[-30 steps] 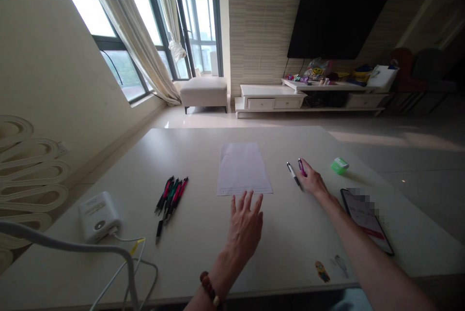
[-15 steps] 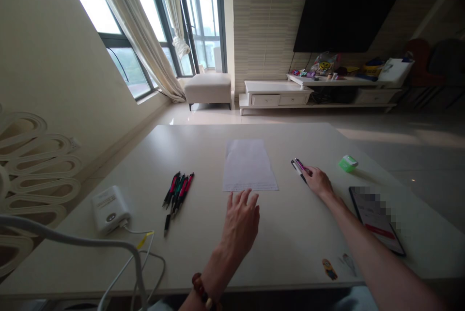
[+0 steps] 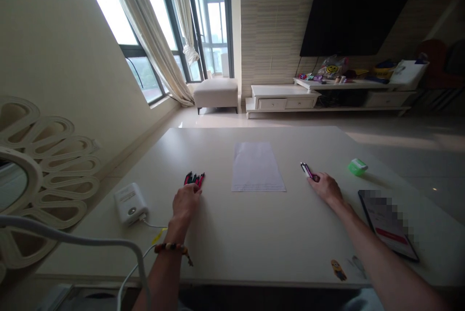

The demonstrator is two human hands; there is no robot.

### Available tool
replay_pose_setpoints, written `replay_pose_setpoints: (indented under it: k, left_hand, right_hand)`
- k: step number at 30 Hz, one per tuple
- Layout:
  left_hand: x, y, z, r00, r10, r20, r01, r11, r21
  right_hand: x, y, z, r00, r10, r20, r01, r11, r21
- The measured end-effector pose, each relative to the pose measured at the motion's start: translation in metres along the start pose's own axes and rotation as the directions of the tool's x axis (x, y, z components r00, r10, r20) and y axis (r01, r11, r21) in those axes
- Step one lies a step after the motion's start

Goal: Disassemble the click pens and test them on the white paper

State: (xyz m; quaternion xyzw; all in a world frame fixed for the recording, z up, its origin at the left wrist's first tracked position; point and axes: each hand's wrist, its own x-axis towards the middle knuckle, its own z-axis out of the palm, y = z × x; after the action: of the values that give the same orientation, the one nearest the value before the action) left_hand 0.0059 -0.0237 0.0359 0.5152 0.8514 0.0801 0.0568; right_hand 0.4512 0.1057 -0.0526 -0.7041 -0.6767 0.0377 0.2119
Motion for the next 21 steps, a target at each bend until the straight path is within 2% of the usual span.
replay_pose_setpoints:
  k: [5, 13, 21]
  left_hand:
    - [0.001, 0.001, 0.008, 1.000, -0.020, -0.020, 0.020, 1.000, 0.015]
    - [0.003, 0.012, 0.009, 0.995, -0.098, -0.035, 0.099, 0.994, 0.035]
    - [0.002, 0.016, 0.009, 0.993, -0.118, -0.024, 0.115, 0.989, -0.093]
  right_hand:
    - [-0.004, -0.003, -0.001, 1.000, 0.025, -0.018, -0.024, 1.000, 0.003]
    - [-0.008, -0.007, -0.006, 0.999, 0.044, -0.029, -0.042, 0.998, 0.046]
    - [-0.014, -0.016, -0.028, 0.980, 0.147, -0.131, -0.121, 0.974, 0.194]
